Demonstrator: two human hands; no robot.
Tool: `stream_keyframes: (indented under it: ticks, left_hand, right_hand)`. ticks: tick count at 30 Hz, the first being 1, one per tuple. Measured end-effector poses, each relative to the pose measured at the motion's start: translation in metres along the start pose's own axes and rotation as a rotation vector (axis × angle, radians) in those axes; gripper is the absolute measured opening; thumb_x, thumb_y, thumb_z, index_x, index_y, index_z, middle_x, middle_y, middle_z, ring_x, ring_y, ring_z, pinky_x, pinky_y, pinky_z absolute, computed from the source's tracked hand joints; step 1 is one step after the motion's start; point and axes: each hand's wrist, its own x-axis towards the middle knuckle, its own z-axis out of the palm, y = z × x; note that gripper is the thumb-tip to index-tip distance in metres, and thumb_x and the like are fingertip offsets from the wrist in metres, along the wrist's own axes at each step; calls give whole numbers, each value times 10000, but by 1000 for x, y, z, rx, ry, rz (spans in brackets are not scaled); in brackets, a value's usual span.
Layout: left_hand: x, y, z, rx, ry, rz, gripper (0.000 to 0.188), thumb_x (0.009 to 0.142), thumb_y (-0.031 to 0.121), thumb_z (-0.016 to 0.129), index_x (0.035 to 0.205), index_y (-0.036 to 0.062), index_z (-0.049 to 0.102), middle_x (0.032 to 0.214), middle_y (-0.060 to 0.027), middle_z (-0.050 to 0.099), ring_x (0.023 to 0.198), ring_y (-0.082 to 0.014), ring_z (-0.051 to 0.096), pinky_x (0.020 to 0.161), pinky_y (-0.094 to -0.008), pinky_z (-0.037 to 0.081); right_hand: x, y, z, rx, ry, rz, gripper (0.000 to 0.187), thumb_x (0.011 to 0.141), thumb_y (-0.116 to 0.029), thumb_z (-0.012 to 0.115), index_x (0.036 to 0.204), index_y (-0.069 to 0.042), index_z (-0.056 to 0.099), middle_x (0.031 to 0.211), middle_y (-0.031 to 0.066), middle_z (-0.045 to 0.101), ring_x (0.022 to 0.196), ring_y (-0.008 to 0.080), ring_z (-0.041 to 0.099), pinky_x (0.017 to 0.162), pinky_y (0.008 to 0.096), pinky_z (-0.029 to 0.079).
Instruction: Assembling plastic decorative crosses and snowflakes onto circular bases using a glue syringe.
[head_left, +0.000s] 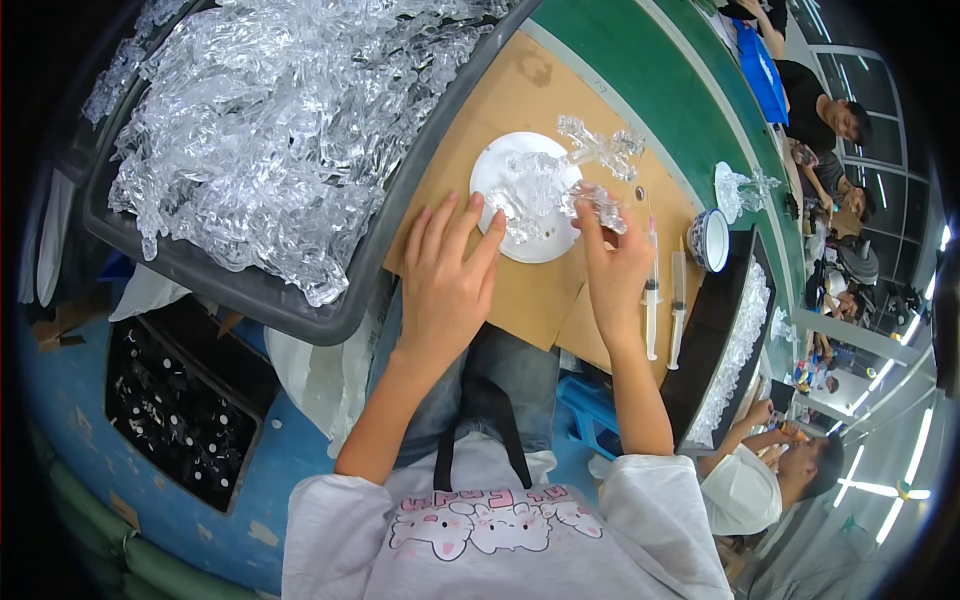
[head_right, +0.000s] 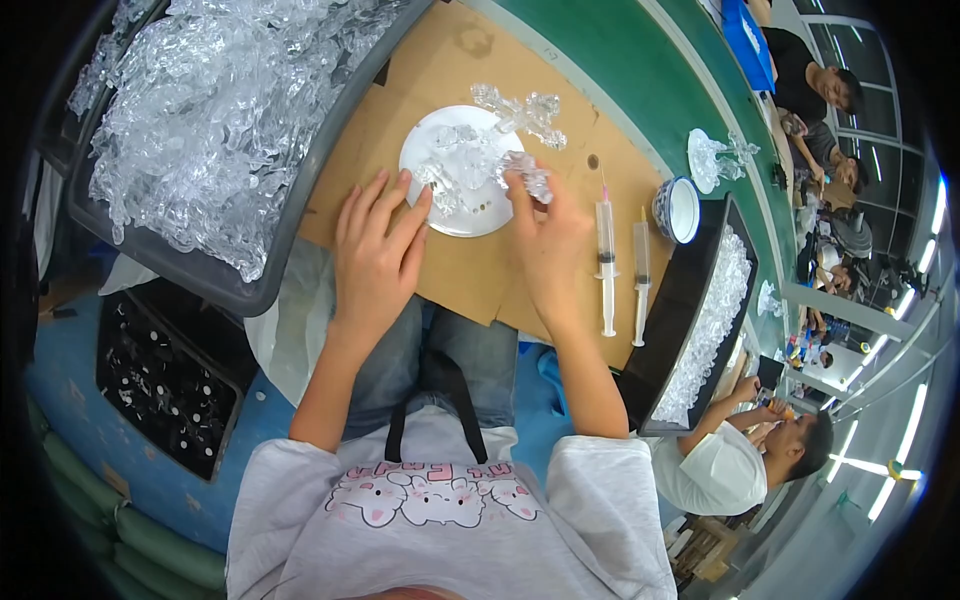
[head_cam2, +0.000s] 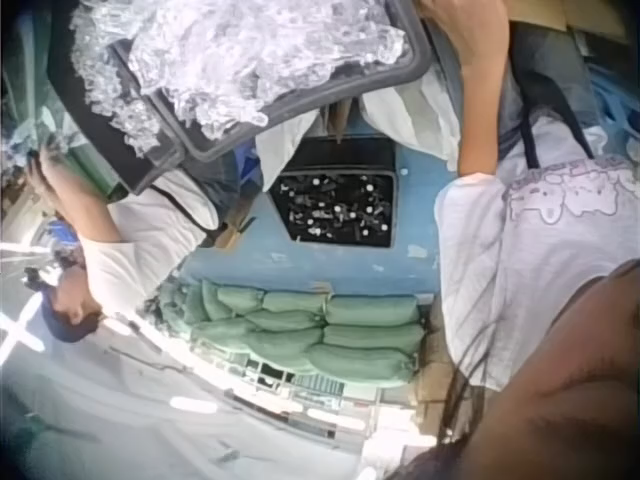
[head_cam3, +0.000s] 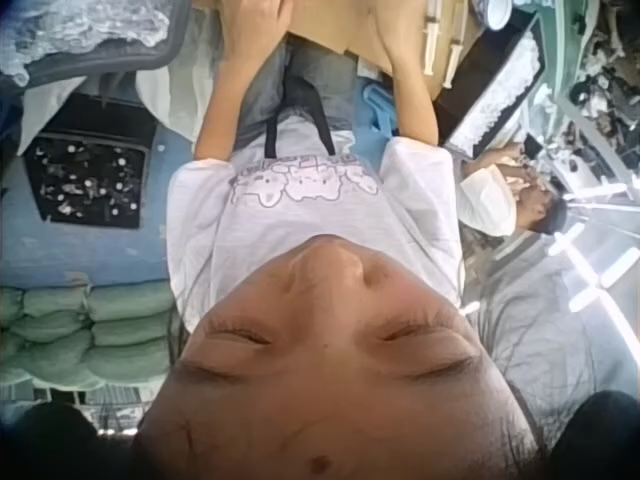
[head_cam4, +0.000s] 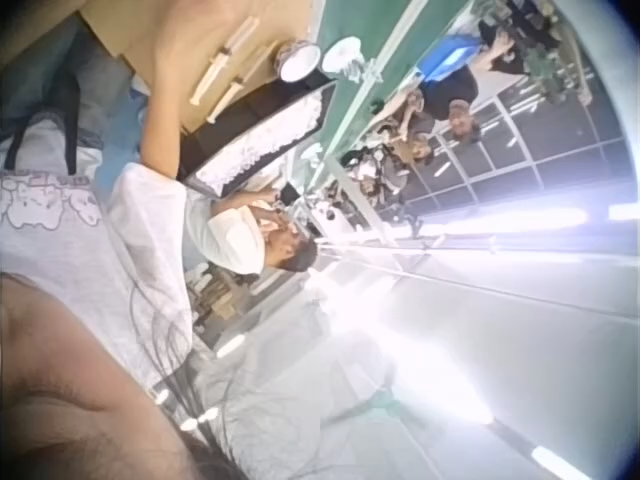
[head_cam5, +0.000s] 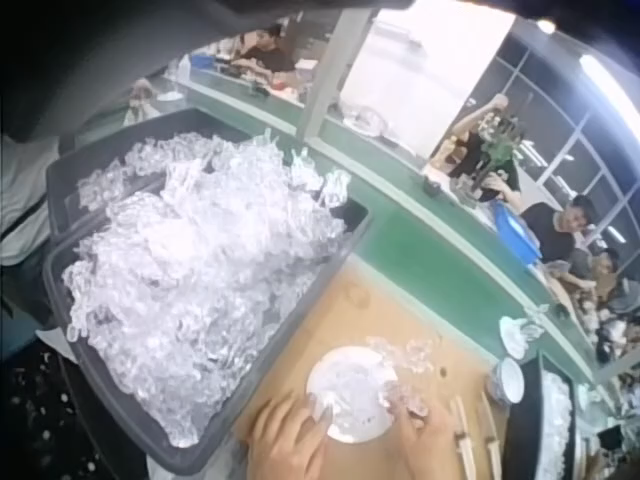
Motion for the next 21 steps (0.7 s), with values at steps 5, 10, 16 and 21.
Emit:
stream_keyframes:
  ticks: [5,10,16,21]
  left_hand:
    - [0,-2,0,-11,-18,-1,355,834,89,629,1189,92,631,1267,-116,556,1218,-335,484,1028,-487,358]
    - [1,-2,0,-15,-21,-1,360,829,90,636,1189,98,633,1281,-108,553,1215,-332,488,1027,-481,362]
    - [1,-3,0,-13,-17,-8,351,823,93,644,1174,105,645,1275,-103,560,1214,-328,491,1028,-478,362]
    - [1,-2,1,-7,-21,-12,356,820,92,646,1175,110,645,1273,-102,561,1215,-326,492,1028,-479,362]
  right_hand:
    - [9,20,-7,480,2,273,276,904,-173,647,1012,81,646,868,107,688,748,168,677,689,244,540]
    - [17,32,-15,575,-34,446,327,894,-232,664,917,93,636,833,139,670,727,169,676,686,244,538]
    - [18,23,-14,533,-13,420,324,885,-229,679,906,91,638,806,132,670,731,177,679,693,252,540]
    - [14,11,-12,437,-21,355,333,890,-209,676,957,115,636,826,125,677,747,168,679,698,244,533]
